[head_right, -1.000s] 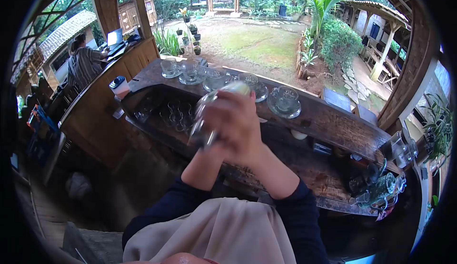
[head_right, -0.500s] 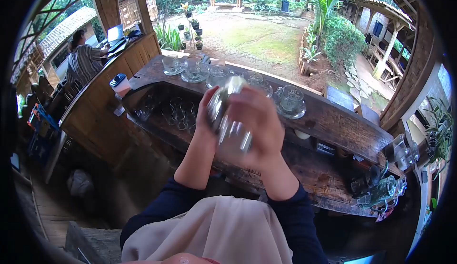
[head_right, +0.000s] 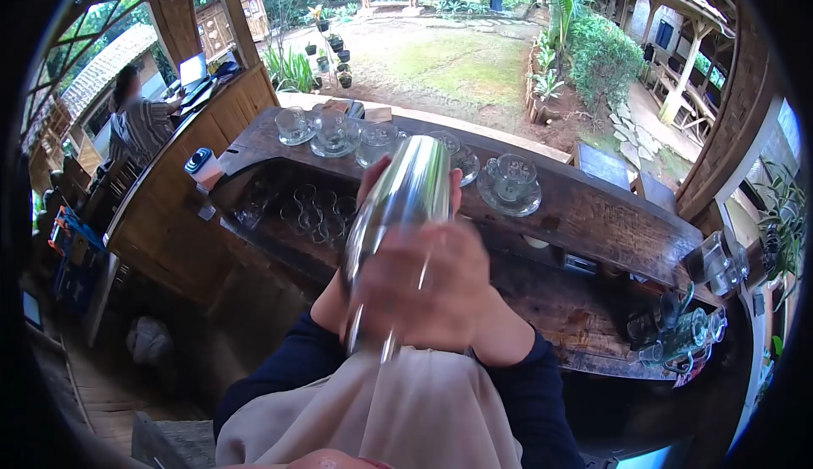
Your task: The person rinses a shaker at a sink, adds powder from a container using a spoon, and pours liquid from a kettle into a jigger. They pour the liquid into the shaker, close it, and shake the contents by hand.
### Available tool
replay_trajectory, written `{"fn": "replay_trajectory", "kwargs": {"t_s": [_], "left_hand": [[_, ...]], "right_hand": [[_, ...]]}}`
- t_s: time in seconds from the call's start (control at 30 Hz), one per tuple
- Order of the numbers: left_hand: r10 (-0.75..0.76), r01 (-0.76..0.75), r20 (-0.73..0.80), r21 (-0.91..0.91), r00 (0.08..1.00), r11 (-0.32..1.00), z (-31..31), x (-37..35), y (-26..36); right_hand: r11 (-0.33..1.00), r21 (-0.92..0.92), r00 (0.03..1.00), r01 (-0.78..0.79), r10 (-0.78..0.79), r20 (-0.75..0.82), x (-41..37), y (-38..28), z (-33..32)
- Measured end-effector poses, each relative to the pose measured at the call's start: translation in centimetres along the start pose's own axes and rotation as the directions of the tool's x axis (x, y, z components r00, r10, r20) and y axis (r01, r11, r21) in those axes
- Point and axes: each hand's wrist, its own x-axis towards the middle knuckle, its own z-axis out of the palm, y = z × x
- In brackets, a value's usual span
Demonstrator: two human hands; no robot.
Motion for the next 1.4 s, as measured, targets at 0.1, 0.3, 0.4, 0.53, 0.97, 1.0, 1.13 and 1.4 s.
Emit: {"fn": "replay_trajectory", "kwargs": {"t_s": [0.1,0.3,0.4,0.53,0.97,1.0,1.13,1.4], "left_hand": [[0.071,-0.123,0.463,0.082,0.883,0.989,-1.8,0.8,-0.6],[0.437,-0.377,-0.361,0.227,0.824,0.898,-5.9,3.6,1.5],[0.073,-0.017,0.177,-0.304,0.982,0.953,-7.0,2.0,2.5],[0.108,-0.188,0.514,0.106,0.851,0.976,0.4,0.2,-0.1],[0.203,-0.235,0.409,0.027,0.889,0.972,1.2,0.8,-0.7],[0.162,-0.338,0.706,0.115,0.689,0.934,1.3,1.2,-1.1],[0.213,-0.203,0.189,-0.072,0.959,0.977,-0.4,0.2,-0.1],[0.146,-0.146,0.035,-0.015,0.989,0.989,2.6,-0.7,-0.4]], "right_hand": [[0.922,0.015,0.874,0.386,-0.360,-0.326,-2.6,1.1,4.5],[0.832,0.193,0.816,-0.521,0.551,-0.174,-2.3,6.3,4.9],[0.852,0.136,0.850,-0.506,0.520,-0.090,-0.7,3.5,3.4],[0.974,0.042,0.975,-0.223,0.223,0.021,-0.2,0.1,1.9],[0.979,0.031,0.964,0.203,-0.194,-0.180,1.3,-0.7,3.4],[0.912,0.017,0.906,0.410,-0.405,-0.122,1.7,-0.9,1.2],[0.980,0.093,0.938,-0.179,0.141,0.318,-4.1,2.2,2.3],[0.999,-0.038,0.997,-0.010,0.007,-0.076,2.4,-1.1,2.0]]}}
